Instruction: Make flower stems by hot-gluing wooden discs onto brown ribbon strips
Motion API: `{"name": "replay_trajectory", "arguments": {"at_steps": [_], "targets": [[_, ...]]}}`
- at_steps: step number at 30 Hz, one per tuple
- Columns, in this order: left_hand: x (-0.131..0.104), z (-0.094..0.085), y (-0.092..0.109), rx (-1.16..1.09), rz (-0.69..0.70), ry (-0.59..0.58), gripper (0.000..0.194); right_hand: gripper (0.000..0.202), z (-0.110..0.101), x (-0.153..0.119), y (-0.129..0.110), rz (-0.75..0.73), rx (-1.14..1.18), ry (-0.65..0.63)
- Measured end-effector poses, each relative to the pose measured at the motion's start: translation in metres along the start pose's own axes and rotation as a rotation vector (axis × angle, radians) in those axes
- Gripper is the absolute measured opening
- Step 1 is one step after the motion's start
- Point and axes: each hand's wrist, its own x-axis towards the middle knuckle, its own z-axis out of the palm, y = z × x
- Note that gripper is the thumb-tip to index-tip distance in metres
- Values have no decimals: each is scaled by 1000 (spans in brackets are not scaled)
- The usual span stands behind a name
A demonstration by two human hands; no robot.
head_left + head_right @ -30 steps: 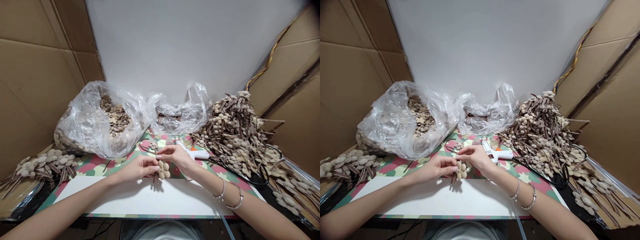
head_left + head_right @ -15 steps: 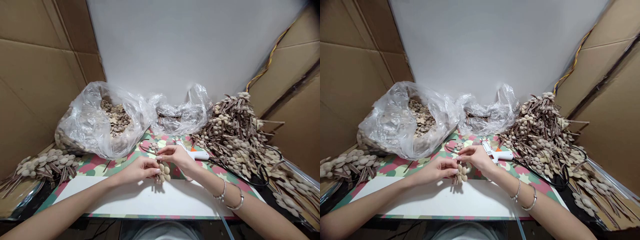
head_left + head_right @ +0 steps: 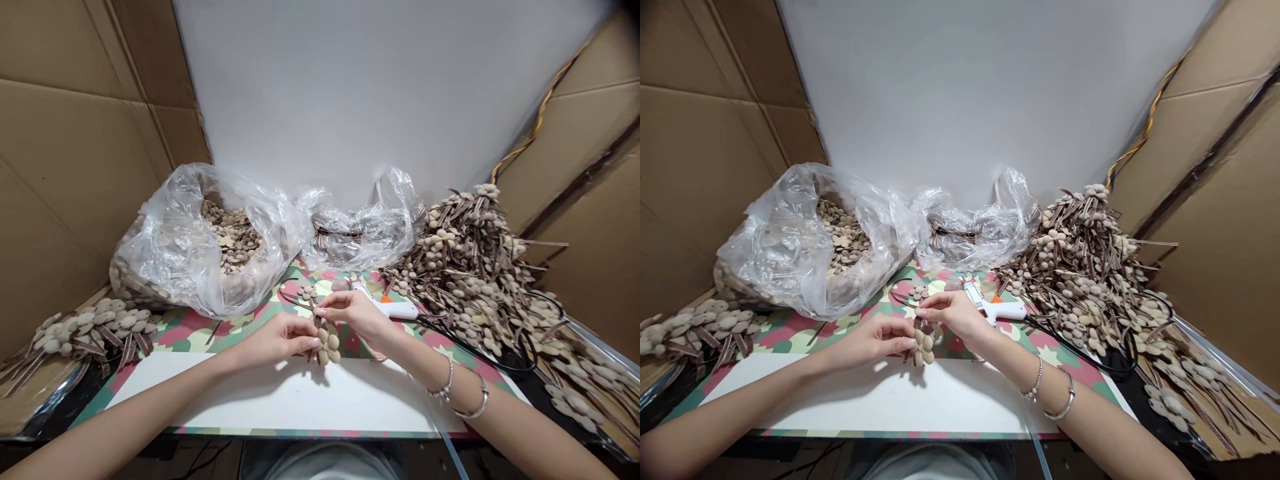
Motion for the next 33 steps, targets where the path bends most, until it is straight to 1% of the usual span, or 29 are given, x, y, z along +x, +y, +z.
{"name": "replay_trajectory", "arguments": {"at_steps": [5, 9, 11, 14, 16, 19, 21, 23, 25, 27, 28, 30, 31, 33], "targets": [[-1, 1, 1, -26, -28, 18, 20, 19, 0, 0, 0, -2, -22, 19], [-1, 2, -1, -106, -62, 63, 19, 28, -2, 0, 2, 83, 2, 5], [-1, 2, 0, -125, -46, 85, 19, 26, -4, -1, 2, 125, 57, -62], [-1, 3, 4, -112, -22, 89, 20, 24, -3, -3, 1, 138, 147, -195], [-1, 5, 4, -104, -20, 82, 21, 24, -1, -5, 3, 160, 186, -229], [0, 6, 1, -99, 0, 76, 21, 22, 5, -5, 7, 191, 211, -208], [0, 5, -1, -82, 17, 94, 20, 23, 8, -4, 9, 189, 209, -147], [1, 4, -2, -81, 22, 134, 19, 22, 7, -3, 6, 145, 177, -57], [1, 2, -2, -125, 19, 184, 19, 21, -2, -4, -4, 38, 93, 30], [1, 0, 1, -170, 23, 248, 19, 20, -14, -8, -19, -87, -24, 81], [1, -1, 3, -175, 28, 285, 19, 20, -20, -11, -27, -121, -78, 82], [0, -2, 8, -141, 22, 366, 20, 21, -28, -19, -39, -128, -145, 41], [0, -2, 12, -113, 5, 402, 20, 20, -30, -22, -42, -117, -162, 7], [0, -1, 17, -51, -40, 457, 20, 20, -27, -28, -39, -73, -159, -85]]}}
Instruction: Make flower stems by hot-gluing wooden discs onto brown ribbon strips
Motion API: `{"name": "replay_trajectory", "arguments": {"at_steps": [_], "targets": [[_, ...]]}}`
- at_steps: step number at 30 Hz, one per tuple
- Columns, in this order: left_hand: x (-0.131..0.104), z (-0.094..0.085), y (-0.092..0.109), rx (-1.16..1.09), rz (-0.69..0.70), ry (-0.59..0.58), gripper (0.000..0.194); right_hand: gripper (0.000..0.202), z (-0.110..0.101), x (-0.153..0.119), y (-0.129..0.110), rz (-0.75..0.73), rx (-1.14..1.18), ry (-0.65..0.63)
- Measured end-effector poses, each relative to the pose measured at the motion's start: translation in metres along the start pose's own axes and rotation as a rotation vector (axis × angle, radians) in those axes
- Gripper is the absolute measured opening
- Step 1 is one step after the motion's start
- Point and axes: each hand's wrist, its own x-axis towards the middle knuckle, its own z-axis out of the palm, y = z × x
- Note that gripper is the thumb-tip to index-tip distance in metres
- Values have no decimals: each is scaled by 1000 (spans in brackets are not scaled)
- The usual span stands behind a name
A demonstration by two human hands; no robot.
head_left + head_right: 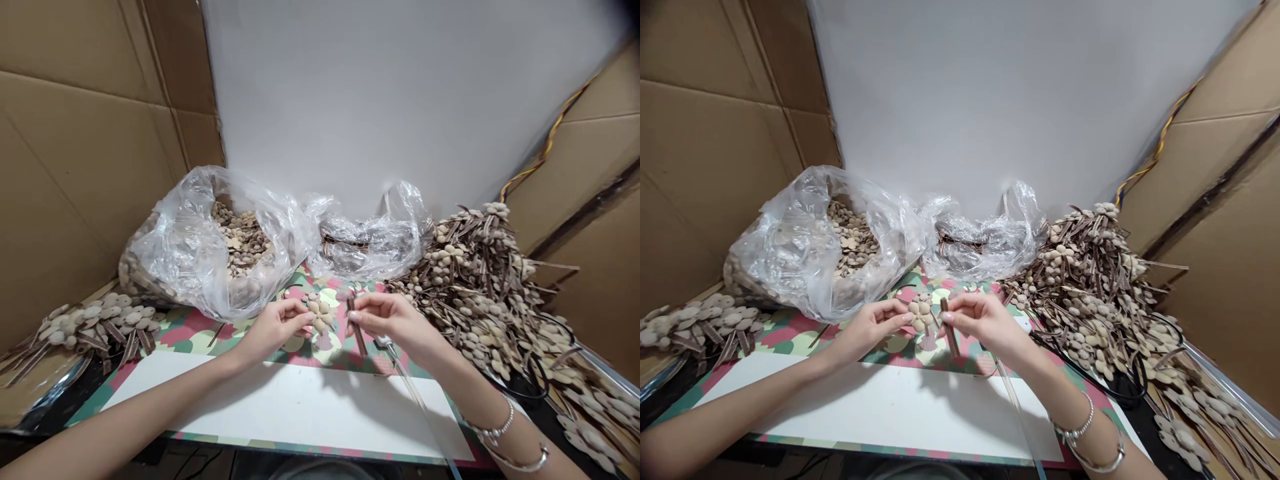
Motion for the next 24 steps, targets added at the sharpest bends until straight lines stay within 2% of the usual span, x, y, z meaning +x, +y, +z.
{"name": "replay_trajectory", "arguments": {"at_steps": [4, 8, 17, 24], "targets": [[-1, 3, 0, 38, 22, 47, 19, 31, 19, -1, 18, 74, 114, -130], [0, 6, -7, 24, 57, 38, 19, 35, 28, 5, 31, 55, 89, -82], [-1, 5, -13, 73, 67, 45, 20, 33, 31, 10, 37, 51, 34, -56], [0, 6, -16, -89, 36, -8, 21, 33, 33, 9, 35, 85, 45, -71]]}}
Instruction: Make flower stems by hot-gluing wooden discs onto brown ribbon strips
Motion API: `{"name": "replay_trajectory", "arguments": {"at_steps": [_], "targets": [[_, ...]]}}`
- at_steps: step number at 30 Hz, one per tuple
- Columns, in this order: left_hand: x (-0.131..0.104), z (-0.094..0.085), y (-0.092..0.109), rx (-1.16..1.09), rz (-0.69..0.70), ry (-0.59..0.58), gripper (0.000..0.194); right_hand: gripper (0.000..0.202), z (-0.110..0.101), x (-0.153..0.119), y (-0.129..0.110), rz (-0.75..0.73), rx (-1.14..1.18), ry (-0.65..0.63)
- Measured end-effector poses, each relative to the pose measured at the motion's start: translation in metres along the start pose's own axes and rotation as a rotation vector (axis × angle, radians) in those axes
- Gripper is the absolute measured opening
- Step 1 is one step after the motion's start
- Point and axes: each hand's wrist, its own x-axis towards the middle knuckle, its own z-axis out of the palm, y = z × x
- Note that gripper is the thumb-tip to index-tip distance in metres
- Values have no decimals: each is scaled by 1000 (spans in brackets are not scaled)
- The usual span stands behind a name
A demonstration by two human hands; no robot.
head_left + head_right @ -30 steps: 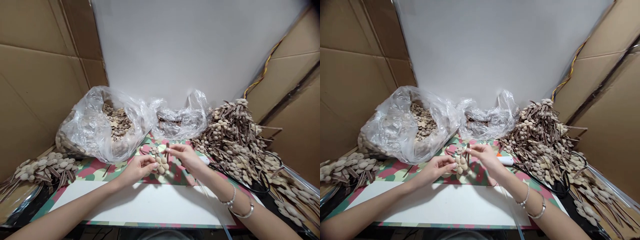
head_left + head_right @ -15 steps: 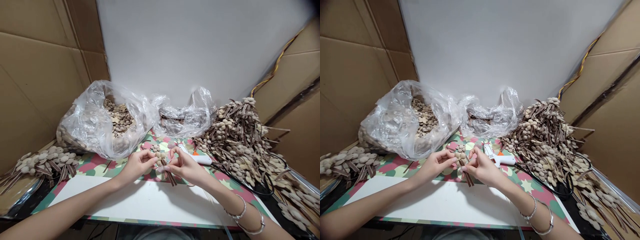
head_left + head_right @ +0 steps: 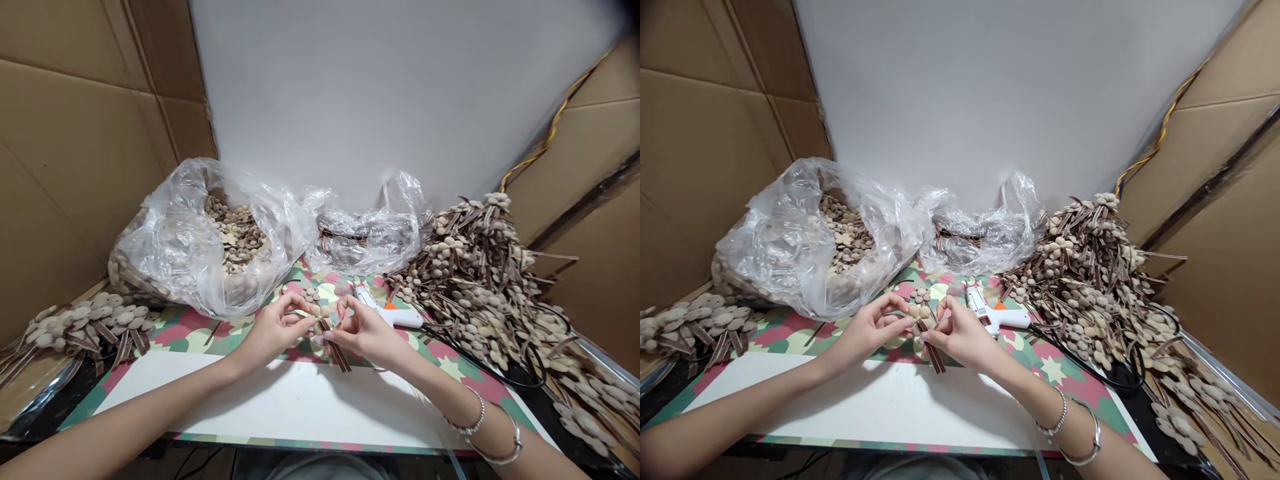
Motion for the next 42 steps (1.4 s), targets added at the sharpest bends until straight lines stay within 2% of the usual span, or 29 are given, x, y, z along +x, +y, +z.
{"name": "replay_trajectory", "arguments": {"at_steps": [5, 14, 24, 30, 34, 42], "targets": [[1, 0, -3, -77, 53, -26, 25, 32, 1, 0, -1, 6, -100, 68], [1, 4, -1, -23, 1, -41, 38, 27, 3, -2, -7, 26, -166, 99], [3, 6, -3, 10, 11, 1, 31, 28, 0, -3, -3, 8, -63, 11], [3, 4, -4, 30, 21, 3, 29, 24, -3, -4, -5, -10, -158, 46], [3, 3, -4, -19, -22, -24, 29, 18, -2, -4, -5, 15, -215, 70], [4, 3, -2, -62, -90, -43, 28, 9, 0, -3, -4, 5, -183, 108]]}}
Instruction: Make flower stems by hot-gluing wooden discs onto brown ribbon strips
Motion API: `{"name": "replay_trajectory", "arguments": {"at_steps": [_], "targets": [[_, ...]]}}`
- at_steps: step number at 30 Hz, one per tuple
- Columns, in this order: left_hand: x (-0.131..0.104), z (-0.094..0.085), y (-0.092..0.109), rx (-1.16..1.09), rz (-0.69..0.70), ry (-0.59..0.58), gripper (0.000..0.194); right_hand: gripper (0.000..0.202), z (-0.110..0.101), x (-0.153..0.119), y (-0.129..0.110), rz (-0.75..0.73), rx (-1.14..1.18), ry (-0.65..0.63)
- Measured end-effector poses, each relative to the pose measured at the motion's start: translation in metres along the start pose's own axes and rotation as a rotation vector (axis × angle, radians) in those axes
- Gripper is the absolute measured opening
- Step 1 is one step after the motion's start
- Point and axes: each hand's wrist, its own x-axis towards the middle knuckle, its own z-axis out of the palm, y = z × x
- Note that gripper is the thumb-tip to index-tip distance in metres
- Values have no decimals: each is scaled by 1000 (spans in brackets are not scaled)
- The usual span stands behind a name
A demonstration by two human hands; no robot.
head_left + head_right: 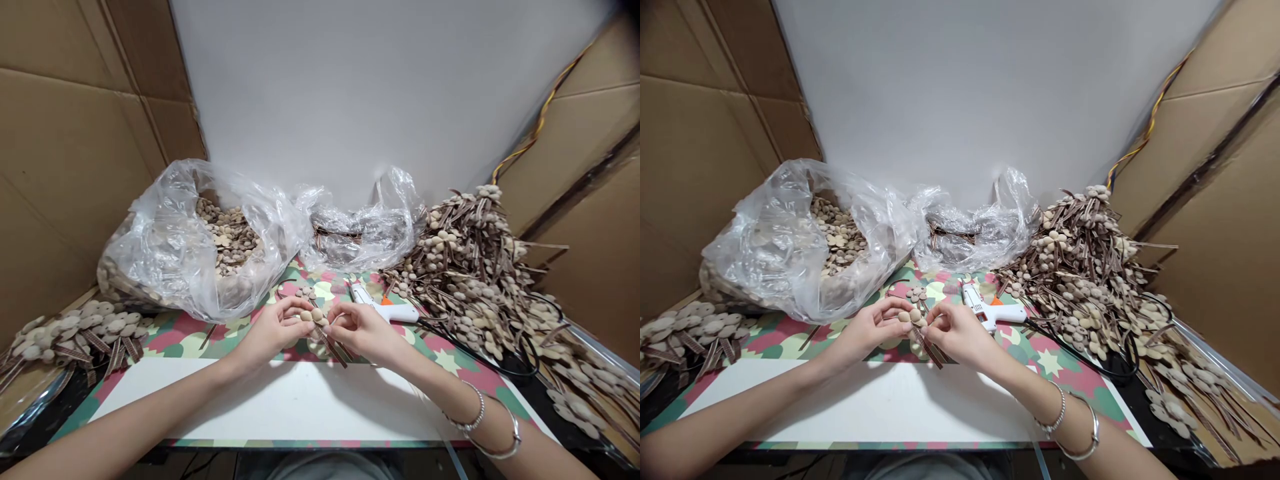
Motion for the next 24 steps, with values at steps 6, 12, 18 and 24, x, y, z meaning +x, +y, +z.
{"name": "replay_trajectory", "arguments": {"at_steps": [6, 12, 18, 24], "targets": [[0, -3, 0, 56, 2, -14, 26, 9, -3, -1, -3, 2, -13, 10], [2, -4, 2, 18, -9, -9, 27, 17, -7, -3, -10, 54, -23, -57], [1, -2, 1, -3, 19, -9, 25, 22, 1, -3, -7, 61, 9, -44], [1, 0, 1, -32, 7, 5, 25, 22, 2, -1, -2, 53, 46, -47]]}}
